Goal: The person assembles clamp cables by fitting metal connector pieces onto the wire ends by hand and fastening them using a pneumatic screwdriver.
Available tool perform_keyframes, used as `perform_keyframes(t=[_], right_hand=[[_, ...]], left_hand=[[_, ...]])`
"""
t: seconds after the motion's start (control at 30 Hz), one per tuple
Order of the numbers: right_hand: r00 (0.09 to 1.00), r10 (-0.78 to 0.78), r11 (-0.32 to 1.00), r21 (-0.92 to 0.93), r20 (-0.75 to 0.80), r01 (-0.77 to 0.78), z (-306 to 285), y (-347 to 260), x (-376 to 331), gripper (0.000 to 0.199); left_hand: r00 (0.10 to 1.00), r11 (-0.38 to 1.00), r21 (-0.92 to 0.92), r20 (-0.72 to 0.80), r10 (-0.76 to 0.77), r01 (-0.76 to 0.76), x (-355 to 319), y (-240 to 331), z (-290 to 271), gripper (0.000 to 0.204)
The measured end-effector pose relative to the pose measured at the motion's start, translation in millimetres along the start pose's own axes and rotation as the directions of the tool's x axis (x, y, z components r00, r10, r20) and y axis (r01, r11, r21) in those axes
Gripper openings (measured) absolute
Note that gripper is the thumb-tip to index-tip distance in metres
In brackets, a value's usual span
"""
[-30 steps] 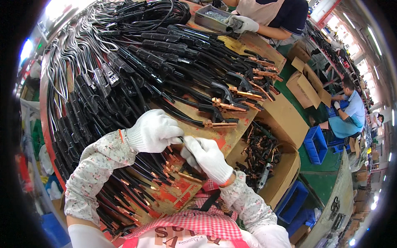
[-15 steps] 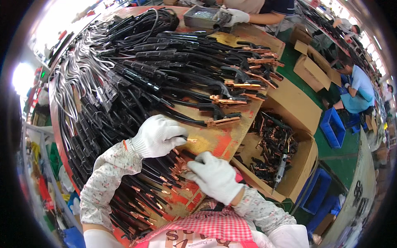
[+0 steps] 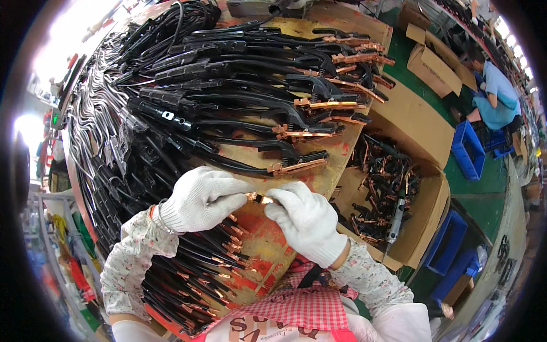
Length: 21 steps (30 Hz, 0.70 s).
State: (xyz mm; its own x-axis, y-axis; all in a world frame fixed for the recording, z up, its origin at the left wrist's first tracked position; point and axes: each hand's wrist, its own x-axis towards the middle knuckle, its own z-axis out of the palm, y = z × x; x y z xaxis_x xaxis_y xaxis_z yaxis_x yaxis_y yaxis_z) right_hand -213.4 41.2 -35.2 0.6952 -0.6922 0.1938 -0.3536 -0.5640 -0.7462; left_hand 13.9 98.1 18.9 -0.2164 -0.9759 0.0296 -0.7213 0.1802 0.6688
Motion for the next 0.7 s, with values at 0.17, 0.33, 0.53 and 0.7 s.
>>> perform_keyframes(t=[0.17,0.33,0.53,0.7], right_hand=[[0.995,-0.090,0.994,0.056,-0.040,0.092,8,3,11,0.038],[0.995,-0.085,0.995,0.042,-0.047,0.087,12,4,9,0.039],[0.996,-0.078,0.984,0.156,-0.047,0.085,14,10,5,0.041],[0.987,-0.157,0.987,0.022,0.019,0.156,5,7,9,0.038]], left_hand=[[0.999,0.998,0.040,-0.011,-0.037,0.037,1,-3,7,0.017],[0.999,0.999,0.040,-0.012,-0.033,0.034,0,-8,10,0.013],[0.994,0.993,0.119,0.110,-0.023,0.010,0,-8,9,0.015],[1.000,0.999,0.039,0.027,-0.011,0.010,-4,-10,8,0.016]])
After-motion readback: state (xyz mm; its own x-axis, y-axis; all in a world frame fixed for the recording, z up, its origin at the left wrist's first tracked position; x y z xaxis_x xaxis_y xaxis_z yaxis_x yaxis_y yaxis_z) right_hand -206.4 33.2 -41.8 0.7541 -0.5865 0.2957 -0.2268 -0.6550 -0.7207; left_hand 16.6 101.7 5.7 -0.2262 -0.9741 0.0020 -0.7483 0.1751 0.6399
